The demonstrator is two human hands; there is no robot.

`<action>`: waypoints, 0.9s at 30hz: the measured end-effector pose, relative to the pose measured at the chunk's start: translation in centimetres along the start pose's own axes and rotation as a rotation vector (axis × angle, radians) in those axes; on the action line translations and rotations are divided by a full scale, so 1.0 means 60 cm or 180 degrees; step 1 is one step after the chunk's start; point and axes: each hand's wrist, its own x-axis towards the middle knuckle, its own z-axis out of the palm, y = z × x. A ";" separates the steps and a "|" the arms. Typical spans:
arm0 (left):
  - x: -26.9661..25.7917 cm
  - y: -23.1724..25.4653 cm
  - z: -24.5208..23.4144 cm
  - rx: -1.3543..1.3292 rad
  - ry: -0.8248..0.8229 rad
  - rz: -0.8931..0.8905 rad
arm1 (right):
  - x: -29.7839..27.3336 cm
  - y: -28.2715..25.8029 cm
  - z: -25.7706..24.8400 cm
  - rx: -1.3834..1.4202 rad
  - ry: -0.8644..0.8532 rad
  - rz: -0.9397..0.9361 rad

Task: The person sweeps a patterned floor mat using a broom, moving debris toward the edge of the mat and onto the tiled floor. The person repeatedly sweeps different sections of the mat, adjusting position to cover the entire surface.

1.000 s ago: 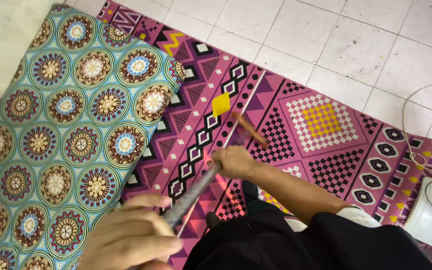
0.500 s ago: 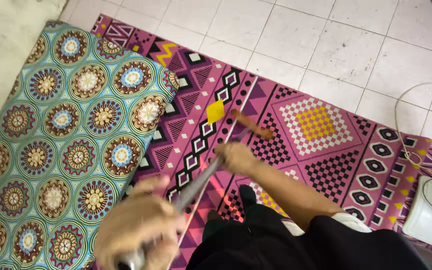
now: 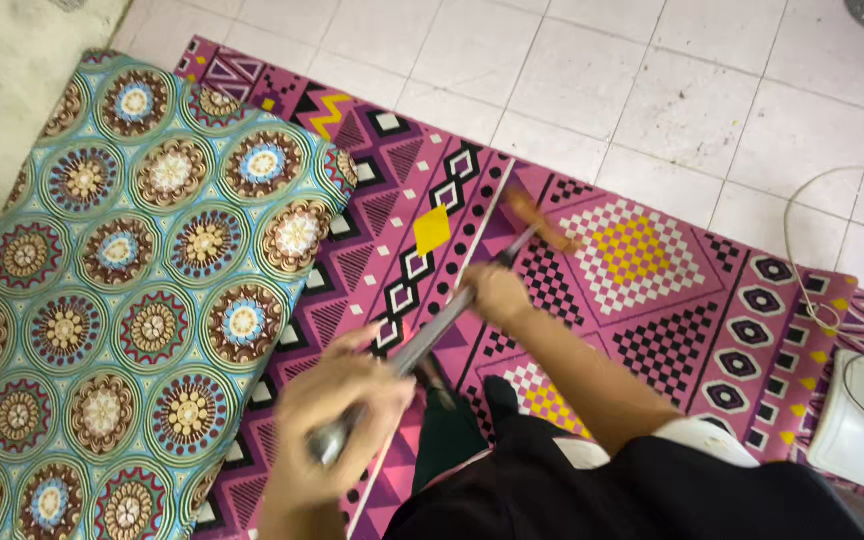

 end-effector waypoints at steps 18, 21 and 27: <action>0.041 -0.029 -0.277 -0.1234 0.0890 0.0282 | 0.161 -0.270 0.109 -0.0199 -0.0352 -0.0376; 0.076 0.048 -0.358 -0.0084 -0.0916 0.0738 | 0.130 -0.412 0.163 0.1126 -0.0449 -0.1277; -0.041 -0.075 -0.310 0.0086 -0.0491 -0.0291 | 0.188 -0.394 0.224 0.0371 -0.0800 -0.2050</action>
